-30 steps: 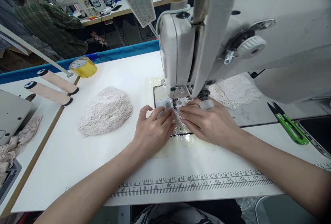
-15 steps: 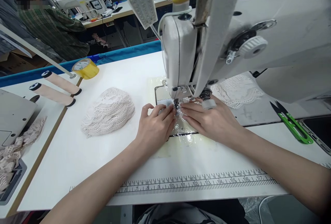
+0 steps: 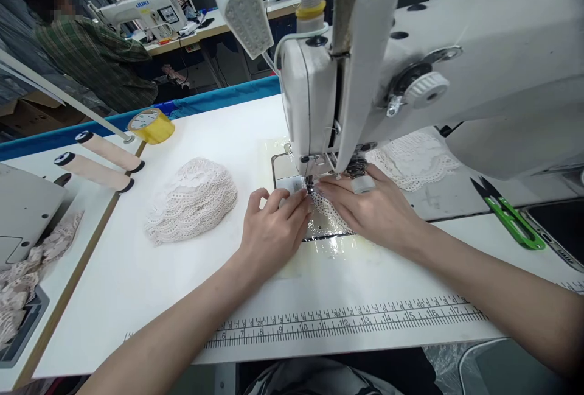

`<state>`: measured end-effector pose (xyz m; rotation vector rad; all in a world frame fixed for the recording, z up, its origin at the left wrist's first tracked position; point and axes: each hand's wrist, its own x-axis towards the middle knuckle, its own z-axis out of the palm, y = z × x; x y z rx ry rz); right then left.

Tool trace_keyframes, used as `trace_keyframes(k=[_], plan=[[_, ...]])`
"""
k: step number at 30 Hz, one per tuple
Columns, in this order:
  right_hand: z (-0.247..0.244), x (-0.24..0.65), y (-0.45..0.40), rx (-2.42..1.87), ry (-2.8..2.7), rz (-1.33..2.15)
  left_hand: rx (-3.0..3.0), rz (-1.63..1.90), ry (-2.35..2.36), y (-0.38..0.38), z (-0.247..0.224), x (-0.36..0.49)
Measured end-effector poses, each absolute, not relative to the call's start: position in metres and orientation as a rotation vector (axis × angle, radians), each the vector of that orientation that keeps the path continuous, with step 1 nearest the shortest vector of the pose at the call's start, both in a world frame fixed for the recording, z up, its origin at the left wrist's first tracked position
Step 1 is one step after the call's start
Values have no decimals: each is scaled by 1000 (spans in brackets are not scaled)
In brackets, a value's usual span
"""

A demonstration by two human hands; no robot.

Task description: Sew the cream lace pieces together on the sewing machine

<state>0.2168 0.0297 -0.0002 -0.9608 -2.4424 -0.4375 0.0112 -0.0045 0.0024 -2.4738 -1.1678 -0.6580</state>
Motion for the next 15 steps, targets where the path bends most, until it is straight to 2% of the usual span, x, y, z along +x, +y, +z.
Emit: trace_keyframes(k=[5, 12, 15], plan=[[1, 221, 39, -1014, -2526, -458, -2689, -569, -1062, -8, 6, 14], [8, 227, 36, -1025, -2520, -538, -2344, -641, -1202, -1, 24, -11], [10, 226, 32, -1035, -2561, -485, -2531, -598, -1146, -7, 23, -6]])
